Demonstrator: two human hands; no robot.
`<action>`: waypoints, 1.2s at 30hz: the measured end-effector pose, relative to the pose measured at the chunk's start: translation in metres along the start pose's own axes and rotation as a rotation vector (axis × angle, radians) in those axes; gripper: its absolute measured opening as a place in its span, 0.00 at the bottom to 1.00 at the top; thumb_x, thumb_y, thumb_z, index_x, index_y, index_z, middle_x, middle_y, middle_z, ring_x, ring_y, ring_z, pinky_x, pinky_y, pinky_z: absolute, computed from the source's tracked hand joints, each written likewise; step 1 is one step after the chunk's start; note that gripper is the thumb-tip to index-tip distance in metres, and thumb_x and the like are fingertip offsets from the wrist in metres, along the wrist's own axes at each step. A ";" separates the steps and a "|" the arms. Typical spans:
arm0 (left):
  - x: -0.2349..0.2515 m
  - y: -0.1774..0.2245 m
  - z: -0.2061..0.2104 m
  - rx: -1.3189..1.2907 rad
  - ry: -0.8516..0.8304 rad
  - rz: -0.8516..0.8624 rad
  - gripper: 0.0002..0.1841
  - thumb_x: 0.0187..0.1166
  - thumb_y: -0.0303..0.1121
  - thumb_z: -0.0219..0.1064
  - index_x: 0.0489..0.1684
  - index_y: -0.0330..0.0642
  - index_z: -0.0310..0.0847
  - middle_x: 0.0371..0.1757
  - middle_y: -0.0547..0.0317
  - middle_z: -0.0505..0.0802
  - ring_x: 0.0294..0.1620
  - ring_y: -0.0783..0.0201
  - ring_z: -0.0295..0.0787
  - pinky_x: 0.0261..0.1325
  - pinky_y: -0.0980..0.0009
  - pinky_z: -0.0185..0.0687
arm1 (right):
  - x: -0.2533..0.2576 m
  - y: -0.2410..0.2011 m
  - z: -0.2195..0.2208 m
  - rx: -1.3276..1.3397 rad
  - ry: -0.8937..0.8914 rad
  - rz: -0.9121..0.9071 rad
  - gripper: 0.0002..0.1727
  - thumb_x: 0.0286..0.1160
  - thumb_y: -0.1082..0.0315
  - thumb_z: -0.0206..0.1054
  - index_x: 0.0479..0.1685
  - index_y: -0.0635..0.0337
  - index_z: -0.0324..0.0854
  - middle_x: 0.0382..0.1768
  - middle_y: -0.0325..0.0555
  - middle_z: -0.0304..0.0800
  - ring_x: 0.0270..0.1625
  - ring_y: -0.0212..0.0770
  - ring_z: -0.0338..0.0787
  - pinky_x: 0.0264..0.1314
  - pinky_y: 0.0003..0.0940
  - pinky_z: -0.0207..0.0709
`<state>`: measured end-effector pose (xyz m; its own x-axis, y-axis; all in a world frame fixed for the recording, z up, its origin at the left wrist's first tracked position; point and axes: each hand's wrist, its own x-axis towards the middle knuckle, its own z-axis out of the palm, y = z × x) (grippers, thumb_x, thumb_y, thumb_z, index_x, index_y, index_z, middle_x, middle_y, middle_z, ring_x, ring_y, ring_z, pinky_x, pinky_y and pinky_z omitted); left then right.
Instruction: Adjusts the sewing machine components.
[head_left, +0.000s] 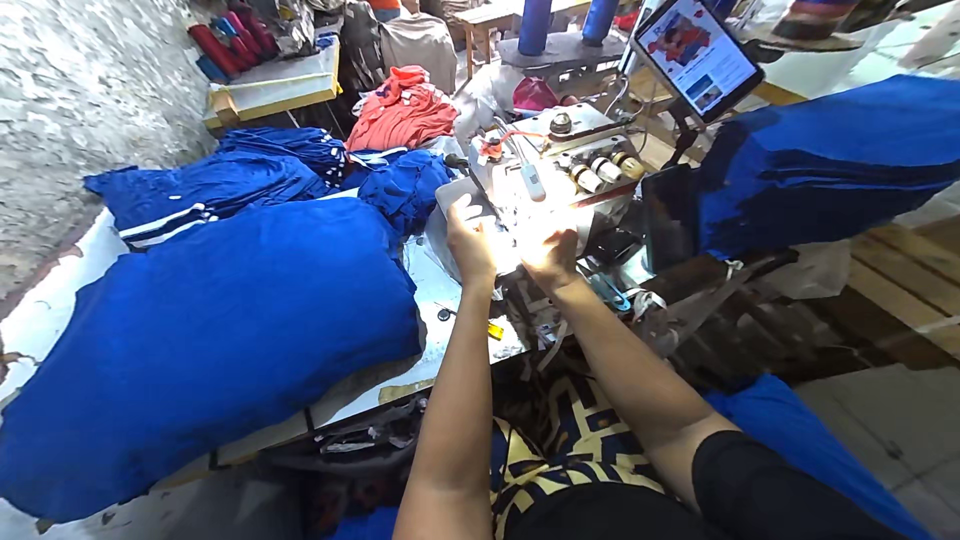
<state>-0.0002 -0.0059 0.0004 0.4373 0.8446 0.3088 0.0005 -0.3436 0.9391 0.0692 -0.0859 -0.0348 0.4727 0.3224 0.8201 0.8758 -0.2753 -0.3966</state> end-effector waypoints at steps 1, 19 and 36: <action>0.000 0.000 0.000 0.001 0.004 0.007 0.25 0.79 0.18 0.64 0.77 0.26 0.69 0.64 0.34 0.87 0.55 0.54 0.91 0.60 0.64 0.85 | 0.000 -0.002 0.002 -0.027 0.018 0.010 0.10 0.67 0.69 0.70 0.33 0.70 0.89 0.35 0.65 0.92 0.45 0.64 0.92 0.51 0.59 0.80; -0.003 0.000 -0.001 0.045 0.028 0.029 0.20 0.77 0.20 0.65 0.69 0.26 0.76 0.62 0.35 0.87 0.56 0.53 0.89 0.61 0.63 0.84 | 0.005 -0.006 -0.016 0.272 -0.250 0.228 0.13 0.75 0.69 0.68 0.45 0.74 0.85 0.41 0.66 0.90 0.48 0.60 0.90 0.54 0.57 0.80; -0.001 0.002 0.005 0.254 -0.195 0.172 0.09 0.77 0.25 0.69 0.44 0.23 0.88 0.53 0.36 0.89 0.57 0.52 0.86 0.65 0.61 0.80 | -0.002 0.003 0.001 0.122 -0.052 0.054 0.13 0.68 0.68 0.71 0.41 0.73 0.90 0.40 0.65 0.93 0.50 0.63 0.92 0.57 0.59 0.81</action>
<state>0.0035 -0.0092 0.0012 0.6133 0.6803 0.4013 0.1247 -0.5851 0.8013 0.0713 -0.0866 -0.0381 0.5211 0.3571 0.7752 0.8528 -0.1827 -0.4892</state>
